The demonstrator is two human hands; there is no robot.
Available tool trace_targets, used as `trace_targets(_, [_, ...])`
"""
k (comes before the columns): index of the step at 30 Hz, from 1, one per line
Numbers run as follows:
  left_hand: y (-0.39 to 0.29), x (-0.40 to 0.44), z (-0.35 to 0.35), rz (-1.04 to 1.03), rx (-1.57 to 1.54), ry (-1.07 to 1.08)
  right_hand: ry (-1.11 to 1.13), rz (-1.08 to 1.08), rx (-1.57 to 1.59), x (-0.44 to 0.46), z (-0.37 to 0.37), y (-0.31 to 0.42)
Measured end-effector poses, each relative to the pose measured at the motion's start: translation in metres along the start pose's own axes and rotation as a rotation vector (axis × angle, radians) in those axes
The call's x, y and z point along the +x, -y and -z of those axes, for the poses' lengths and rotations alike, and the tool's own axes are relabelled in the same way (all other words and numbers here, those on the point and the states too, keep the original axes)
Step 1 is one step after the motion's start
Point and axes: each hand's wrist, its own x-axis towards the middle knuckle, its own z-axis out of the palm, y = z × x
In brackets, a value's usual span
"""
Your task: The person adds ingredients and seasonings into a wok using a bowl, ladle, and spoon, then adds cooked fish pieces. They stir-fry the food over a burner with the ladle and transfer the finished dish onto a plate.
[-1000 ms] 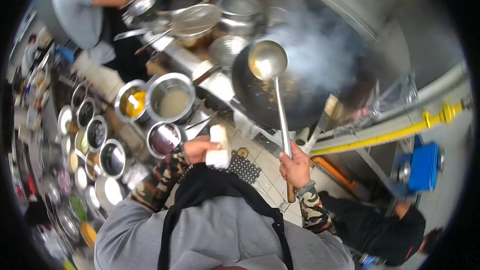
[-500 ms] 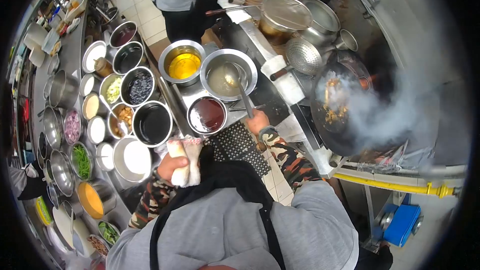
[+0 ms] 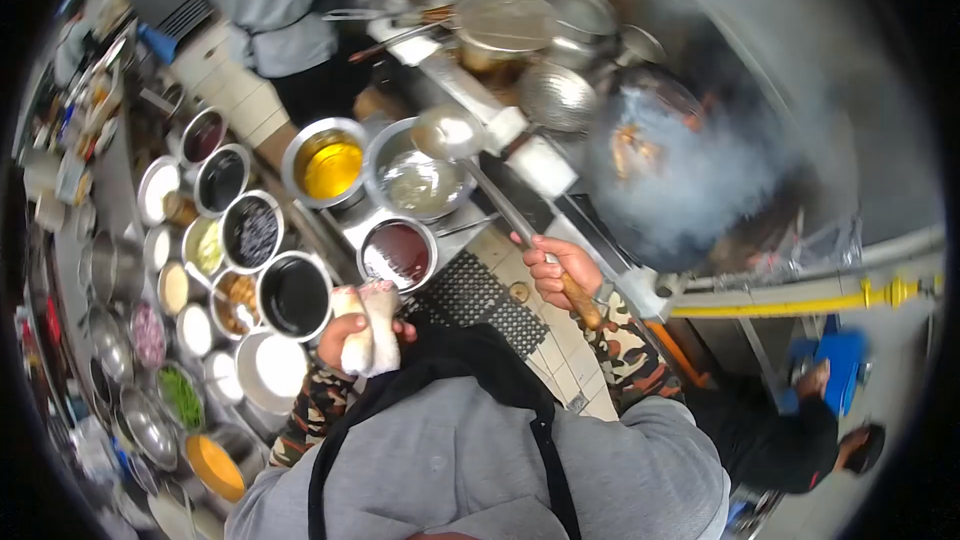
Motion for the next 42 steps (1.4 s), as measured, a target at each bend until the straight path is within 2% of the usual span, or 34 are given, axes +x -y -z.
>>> trace_targets(4, [0.025,0.035,-0.026,0.099,-0.086,0.114,0.108,0.186,0.052,-0.100,-0.010,0.012])
trace_targets(7, [0.053,0.062,-0.039,0.178,-0.056,0.124,-0.056,0.425,-0.148,-0.156,-0.004,0.041])
trace_targets(9, [0.076,0.084,-0.043,0.269,-0.127,0.221,-0.357,0.623,-0.415,-0.181,0.005,0.068])
trace_targets(10, [0.088,0.091,-0.058,0.287,-0.077,0.134,-0.362,0.634,-0.410,-0.189,0.013,0.082])
trace_targets(12, [0.119,0.108,-0.070,0.325,-0.144,0.171,-0.770,0.800,-0.815,-0.202,0.038,0.106])
trace_targets(13, [0.134,0.115,-0.076,0.319,-0.165,0.155,-0.771,0.808,-0.813,-0.212,0.047,0.113])
trace_targets(15, [0.158,0.134,-0.091,0.282,0.037,0.059,-0.951,0.777,-1.143,-0.233,0.059,0.125])
trace_targets(17, [0.176,0.152,-0.108,0.310,0.105,-0.056,-0.957,0.813,-1.098,-0.257,0.065,0.129])
trace_targets(19, [0.194,0.175,-0.112,0.316,-0.002,-0.169,-0.760,0.768,-0.786,-0.280,0.076,0.137])
trace_targets(20, [0.202,0.187,-0.108,0.322,0.037,-0.125,-0.655,0.755,-0.701,-0.283,0.095,0.146])
trace_targets(22, [0.217,0.214,-0.113,0.300,0.051,-0.122,-0.681,0.796,-0.707,-0.273,0.109,0.150])
trace_targets(23, [0.225,0.240,-0.076,0.402,0.040,0.116,-0.713,0.833,-0.722,-0.265,0.114,0.153])
trace_targets(25, [0.211,0.243,-0.134,0.494,0.172,-0.188,-1.038,0.855,-1.112,-0.246,0.133,0.149])
trace_targets(27, [0.211,0.271,-0.150,0.569,0.253,-0.220,-1.198,1.171,-1.556,-0.236,0.181,0.151])
trace_targets(29, [0.220,0.301,-0.177,0.591,0.216,-0.255,-1.286,1.118,-1.545,-0.233,0.185,0.132])
trace_targets(30, [0.232,0.331,-0.168,0.613,0.283,-0.243,-1.374,1.068,-1.622,-0.226,0.202,0.127])
trace_targets(31, [0.243,0.355,-0.154,0.641,0.232,-0.180,-1.323,0.932,-1.545,-0.224,0.205,0.121])
trace_targets(33, [0.257,0.395,-0.149,0.577,0.285,-0.022,-1.156,0.670,-1.106,-0.232,0.164,0.112])
trace_targets(34, [0.245,0.409,-0.174,0.576,0.249,-0.063,-1.182,0.690,-1.076,-0.229,0.166,0.112])
trace_targets(36, [0.225,0.452,-0.205,0.640,0.258,-0.083,-1.464,0.951,-1.546,-0.220,0.171,0.112])
trace_targets(37, [0.218,0.474,-0.217,0.676,0.282,-0.092,-1.499,0.952,-1.518,-0.224,0.168,0.120])
trace_targets(39, [0.211,0.503,-0.232,0.735,0.333,-0.126,-1.453,0.805,-1.635,-0.251,0.156,0.135])
trace_targets(40, [0.210,0.508,-0.237,0.750,0.371,-0.145,-1.444,0.596,-1.639,-0.268,0.135,0.140])
trace_targets(41, [0.210,0.511,-0.238,0.774,0.405,-0.152,-1.456,0.597,-1.625,-0.274,0.132,0.146])
trace_targets(42, [0.212,0.513,-0.232,0.797,0.426,-0.143,-1.426,0.496,-1.737,-0.277,0.127,0.148])
